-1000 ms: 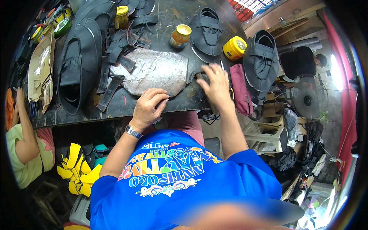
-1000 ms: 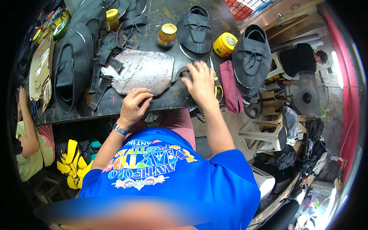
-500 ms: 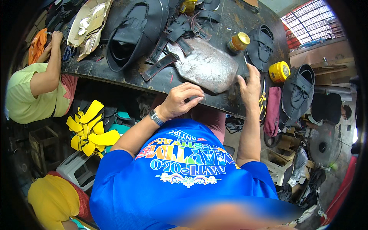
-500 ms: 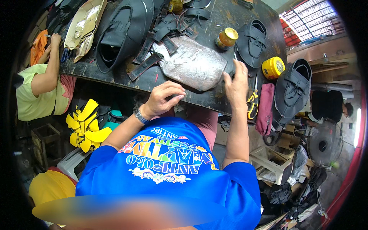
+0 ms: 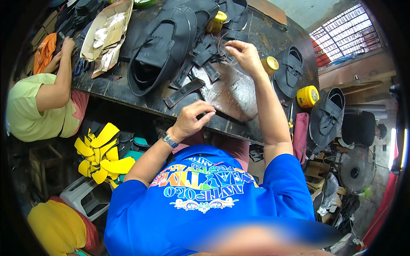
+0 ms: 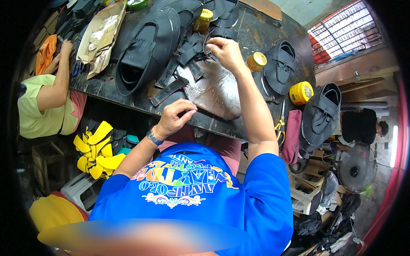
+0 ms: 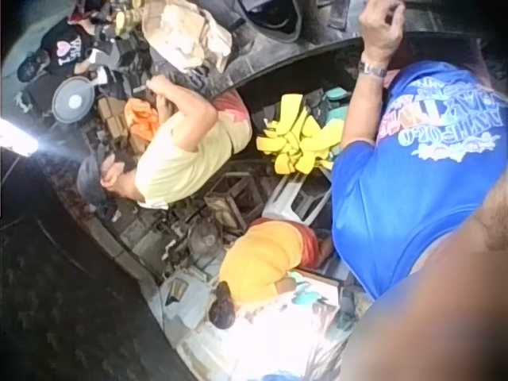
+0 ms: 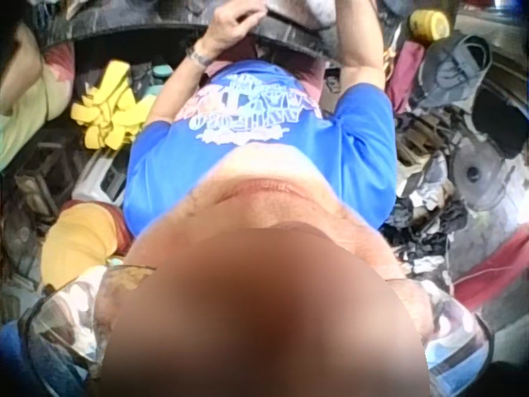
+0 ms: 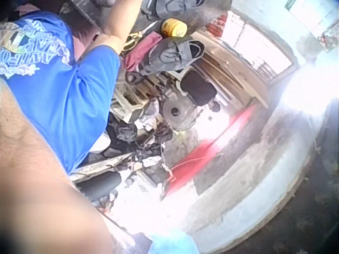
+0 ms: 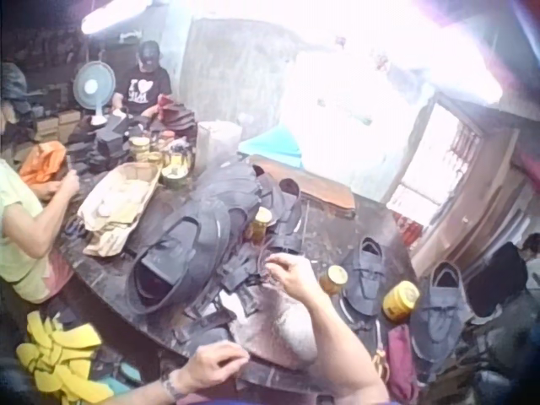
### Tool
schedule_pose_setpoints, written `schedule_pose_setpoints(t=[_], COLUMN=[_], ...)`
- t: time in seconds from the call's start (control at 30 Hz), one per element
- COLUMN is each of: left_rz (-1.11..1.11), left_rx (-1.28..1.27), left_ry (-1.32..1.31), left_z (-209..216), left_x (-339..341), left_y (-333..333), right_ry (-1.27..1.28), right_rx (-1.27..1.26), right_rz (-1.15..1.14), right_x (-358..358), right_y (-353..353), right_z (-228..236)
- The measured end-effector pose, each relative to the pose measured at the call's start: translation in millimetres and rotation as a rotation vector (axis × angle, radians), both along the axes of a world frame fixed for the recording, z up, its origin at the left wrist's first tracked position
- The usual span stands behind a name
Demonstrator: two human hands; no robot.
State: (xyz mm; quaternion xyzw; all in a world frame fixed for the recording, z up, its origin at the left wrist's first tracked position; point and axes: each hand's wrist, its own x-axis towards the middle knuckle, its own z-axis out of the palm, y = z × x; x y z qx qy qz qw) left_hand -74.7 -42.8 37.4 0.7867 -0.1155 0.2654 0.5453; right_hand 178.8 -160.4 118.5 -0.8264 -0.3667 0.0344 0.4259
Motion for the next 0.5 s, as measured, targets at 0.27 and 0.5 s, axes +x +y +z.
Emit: schedule_pose_setpoints(t=[0.27,0.5], left_rz=[-0.034,-0.021], left_rx=[0.024,0.074], left_ry=[0.119,0.194], left_z=[1.6,5.7], left_x=[3.7,7.1], left_y=[-2.2,-2.3], right_ry=[0.424,0.334], right_rx=[0.19,-0.016], right_rz=[-0.387,-0.748], right_x=[156.6,270.7], right_y=[16.3,55.3], right_z=[4.1,-34.9])
